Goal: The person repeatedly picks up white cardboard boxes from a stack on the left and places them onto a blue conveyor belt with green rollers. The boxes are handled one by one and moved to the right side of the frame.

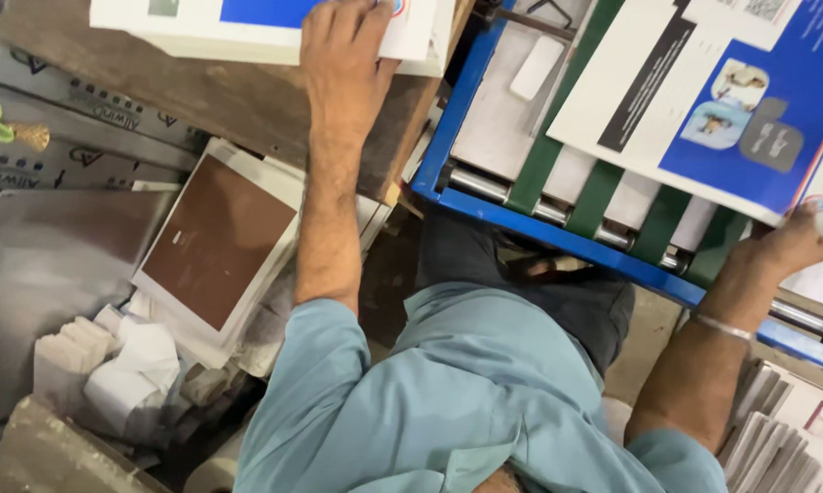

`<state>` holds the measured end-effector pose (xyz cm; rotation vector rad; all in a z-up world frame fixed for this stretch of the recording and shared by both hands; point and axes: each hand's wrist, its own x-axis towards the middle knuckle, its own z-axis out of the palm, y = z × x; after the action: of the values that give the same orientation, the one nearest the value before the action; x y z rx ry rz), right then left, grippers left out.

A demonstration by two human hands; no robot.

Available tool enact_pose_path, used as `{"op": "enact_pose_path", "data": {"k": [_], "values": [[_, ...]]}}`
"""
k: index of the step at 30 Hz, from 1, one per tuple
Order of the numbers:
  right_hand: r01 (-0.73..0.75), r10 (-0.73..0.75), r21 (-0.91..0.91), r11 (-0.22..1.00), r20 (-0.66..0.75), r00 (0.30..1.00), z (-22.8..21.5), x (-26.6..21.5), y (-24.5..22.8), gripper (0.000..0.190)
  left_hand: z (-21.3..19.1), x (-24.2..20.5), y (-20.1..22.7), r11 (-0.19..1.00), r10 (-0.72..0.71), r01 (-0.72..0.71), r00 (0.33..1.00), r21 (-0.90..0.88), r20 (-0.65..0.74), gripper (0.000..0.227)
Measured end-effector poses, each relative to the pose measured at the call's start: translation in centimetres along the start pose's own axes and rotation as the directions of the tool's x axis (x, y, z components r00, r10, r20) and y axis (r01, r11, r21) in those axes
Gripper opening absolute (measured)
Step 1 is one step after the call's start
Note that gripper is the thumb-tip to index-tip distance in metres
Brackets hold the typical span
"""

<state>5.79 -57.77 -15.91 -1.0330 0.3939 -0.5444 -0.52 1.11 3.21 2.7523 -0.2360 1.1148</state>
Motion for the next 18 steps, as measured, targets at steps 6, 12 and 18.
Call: {"op": "enact_pose_path", "data": {"k": [6, 12, 18], "values": [[0.01, -0.008, -0.053, 0.999, 0.053, 0.999, -4.9, -4.8, 0.6, 0.035, -0.4, 0.2, 0.5, 0.999, -0.041, 0.04, 0.999, -0.023, -0.029, 0.051], [-0.041, 0.041, 0.028, 0.999, 0.026, 0.999, -4.1, -5.3, 1.4, 0.038, 0.3, 0.1, 0.5, 0.995, -0.083, 0.081, 0.996, -0.058, -0.042, 0.042], [0.021, -0.027, 0.051, 0.998, 0.118, 0.993, -0.2, -0.8, 3.4, 0.041, 1.7, -0.2, 1.0, 0.997, -0.077, 0.073, 0.988, -0.031, -0.133, 0.044]]}}
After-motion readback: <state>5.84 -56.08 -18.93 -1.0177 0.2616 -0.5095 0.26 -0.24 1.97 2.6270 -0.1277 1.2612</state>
